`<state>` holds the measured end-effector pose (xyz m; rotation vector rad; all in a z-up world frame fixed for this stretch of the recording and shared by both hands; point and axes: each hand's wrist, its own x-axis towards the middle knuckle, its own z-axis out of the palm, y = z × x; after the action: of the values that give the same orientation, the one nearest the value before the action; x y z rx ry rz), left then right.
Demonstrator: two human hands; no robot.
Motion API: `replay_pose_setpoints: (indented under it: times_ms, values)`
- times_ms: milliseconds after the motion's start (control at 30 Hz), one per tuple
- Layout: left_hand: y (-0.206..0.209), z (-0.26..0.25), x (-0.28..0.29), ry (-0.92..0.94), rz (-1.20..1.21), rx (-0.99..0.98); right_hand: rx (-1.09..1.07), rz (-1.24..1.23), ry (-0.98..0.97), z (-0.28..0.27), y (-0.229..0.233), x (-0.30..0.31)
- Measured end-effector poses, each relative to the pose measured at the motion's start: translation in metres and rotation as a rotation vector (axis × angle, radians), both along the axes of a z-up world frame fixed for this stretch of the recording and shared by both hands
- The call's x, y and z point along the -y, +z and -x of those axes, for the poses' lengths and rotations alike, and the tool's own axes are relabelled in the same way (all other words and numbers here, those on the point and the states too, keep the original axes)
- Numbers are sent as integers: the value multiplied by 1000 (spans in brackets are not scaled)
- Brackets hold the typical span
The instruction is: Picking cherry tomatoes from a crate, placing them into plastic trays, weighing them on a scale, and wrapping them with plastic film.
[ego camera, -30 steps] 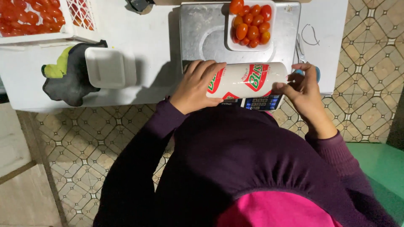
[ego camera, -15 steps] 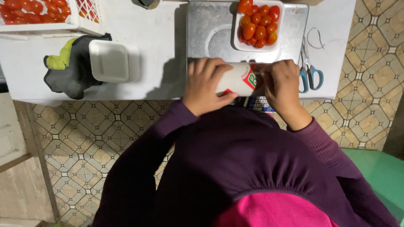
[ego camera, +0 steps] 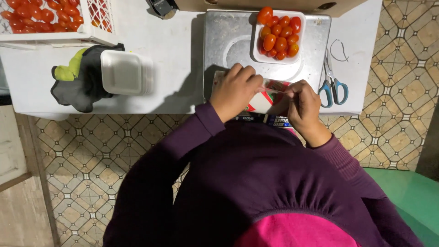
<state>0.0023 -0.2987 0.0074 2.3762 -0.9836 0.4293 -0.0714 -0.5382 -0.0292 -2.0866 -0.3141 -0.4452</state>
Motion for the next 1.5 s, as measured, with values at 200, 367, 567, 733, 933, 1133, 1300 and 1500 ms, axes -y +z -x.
replay_pose_setpoints:
  times_ms: [200, 367, 567, 733, 933, 1133, 1300, 1500]
  values:
    - [-22, -4, -22, 0, -81, 89, -8, -172, -40, 2, 22, 6]
    - [-7, 3, -15, 43, -54, 72, -33, -284, -3, 5, 23, 9]
    - [9, 8, 11, 114, -49, 13, -33, -350, 24, 3, 25, 1]
    - [-3, 3, 15, 225, -61, 34, -33, -376, 30, 5, 35, -2]
    - [-24, 0, 4, 179, -48, 142, -31, -366, 1, 7, 34, 0]
    - [8, 8, -11, 94, -73, 147, -84, -421, 50, 14, 37, 9]
    - [38, 17, -21, -52, 69, -32, -144, -365, 91, 21, 62, 14]
    - [67, 20, -17, -269, 410, -557, -145, -393, 122, 22, 82, 18]
